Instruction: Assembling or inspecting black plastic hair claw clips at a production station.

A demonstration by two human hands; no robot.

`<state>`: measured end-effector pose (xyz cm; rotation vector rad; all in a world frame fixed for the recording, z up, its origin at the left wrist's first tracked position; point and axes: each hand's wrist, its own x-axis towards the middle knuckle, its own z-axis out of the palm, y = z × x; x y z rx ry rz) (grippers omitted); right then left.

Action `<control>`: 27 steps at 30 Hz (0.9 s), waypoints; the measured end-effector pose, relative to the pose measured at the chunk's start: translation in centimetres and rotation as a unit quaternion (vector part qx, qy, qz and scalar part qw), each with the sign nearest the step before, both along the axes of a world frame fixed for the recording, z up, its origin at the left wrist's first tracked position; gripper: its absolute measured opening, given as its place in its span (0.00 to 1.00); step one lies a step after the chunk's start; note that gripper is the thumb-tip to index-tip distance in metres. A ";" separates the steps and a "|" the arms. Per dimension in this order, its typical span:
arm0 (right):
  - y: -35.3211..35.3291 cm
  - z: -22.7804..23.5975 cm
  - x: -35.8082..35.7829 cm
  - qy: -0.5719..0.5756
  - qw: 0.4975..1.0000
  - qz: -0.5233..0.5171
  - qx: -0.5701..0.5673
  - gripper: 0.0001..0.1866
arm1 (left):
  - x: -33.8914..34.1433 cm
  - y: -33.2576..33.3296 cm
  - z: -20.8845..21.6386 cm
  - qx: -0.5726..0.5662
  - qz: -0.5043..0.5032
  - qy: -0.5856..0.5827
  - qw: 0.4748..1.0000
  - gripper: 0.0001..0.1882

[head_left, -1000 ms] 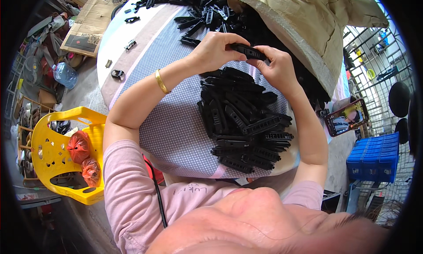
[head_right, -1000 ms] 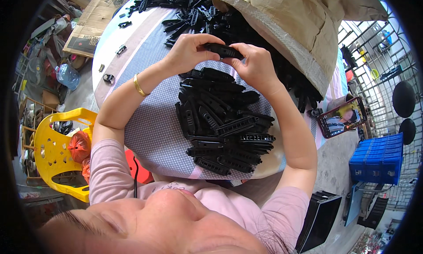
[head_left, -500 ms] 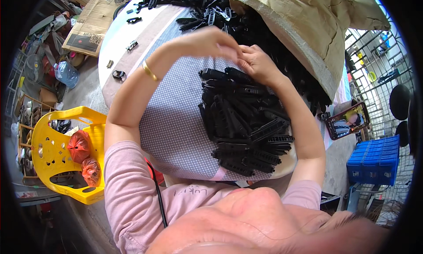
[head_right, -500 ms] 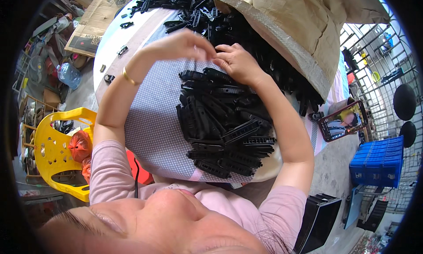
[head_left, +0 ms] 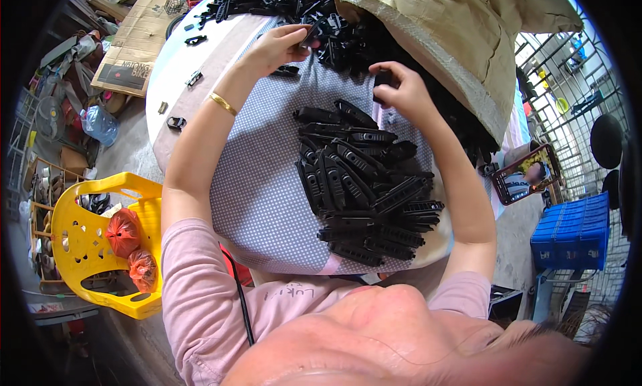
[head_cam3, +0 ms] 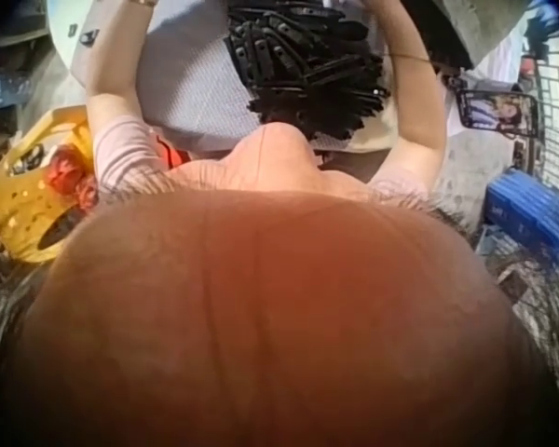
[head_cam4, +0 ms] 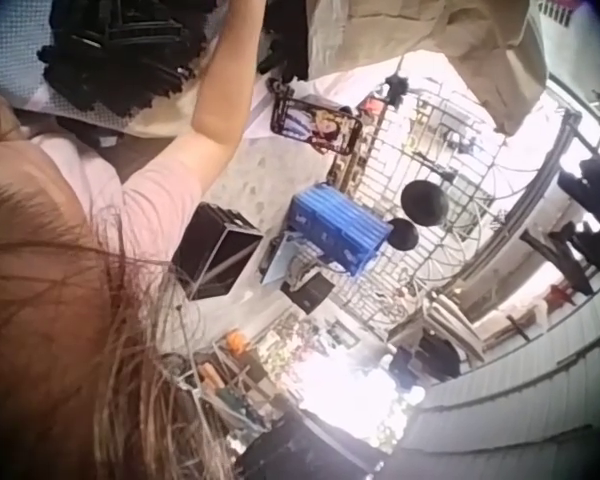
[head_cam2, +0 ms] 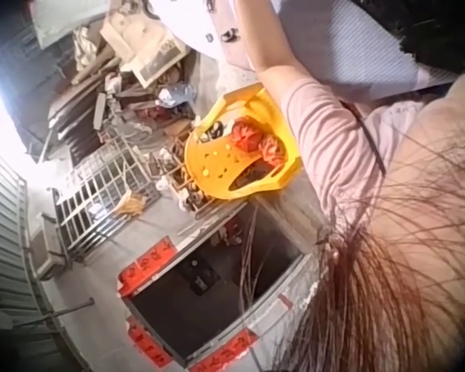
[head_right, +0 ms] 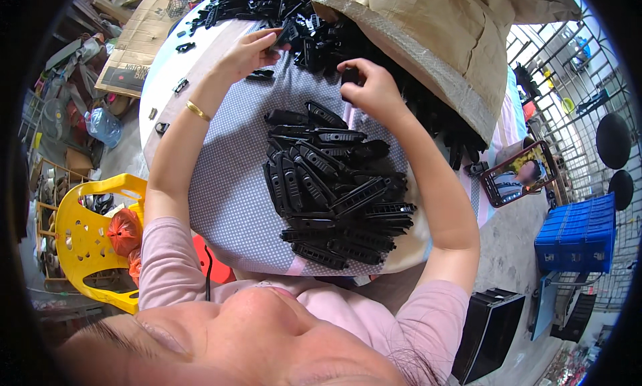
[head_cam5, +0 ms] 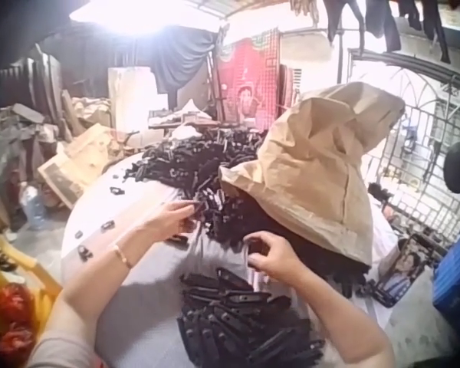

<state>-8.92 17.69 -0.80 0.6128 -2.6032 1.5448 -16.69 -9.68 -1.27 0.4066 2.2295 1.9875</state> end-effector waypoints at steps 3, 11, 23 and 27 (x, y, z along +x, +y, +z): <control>0.7 1.0 0.4 -0.066 0.981 0.005 -0.180 0.15 | 0.9 1.8 0.3 0.164 -0.112 -0.048 0.979 0.20; 0.1 1.5 1.4 -0.075 0.934 0.035 -0.347 0.14 | 5.5 6.1 1.3 0.229 -0.206 -0.102 0.946 0.20; -0.6 1.5 2.8 0.191 0.981 -0.034 0.016 0.15 | 7.7 7.3 2.7 -0.120 -0.136 0.065 0.981 0.22; -0.4 2.3 2.5 0.332 0.937 -0.047 0.101 0.20 | 7.8 7.1 2.9 -0.227 -0.116 0.191 0.948 0.23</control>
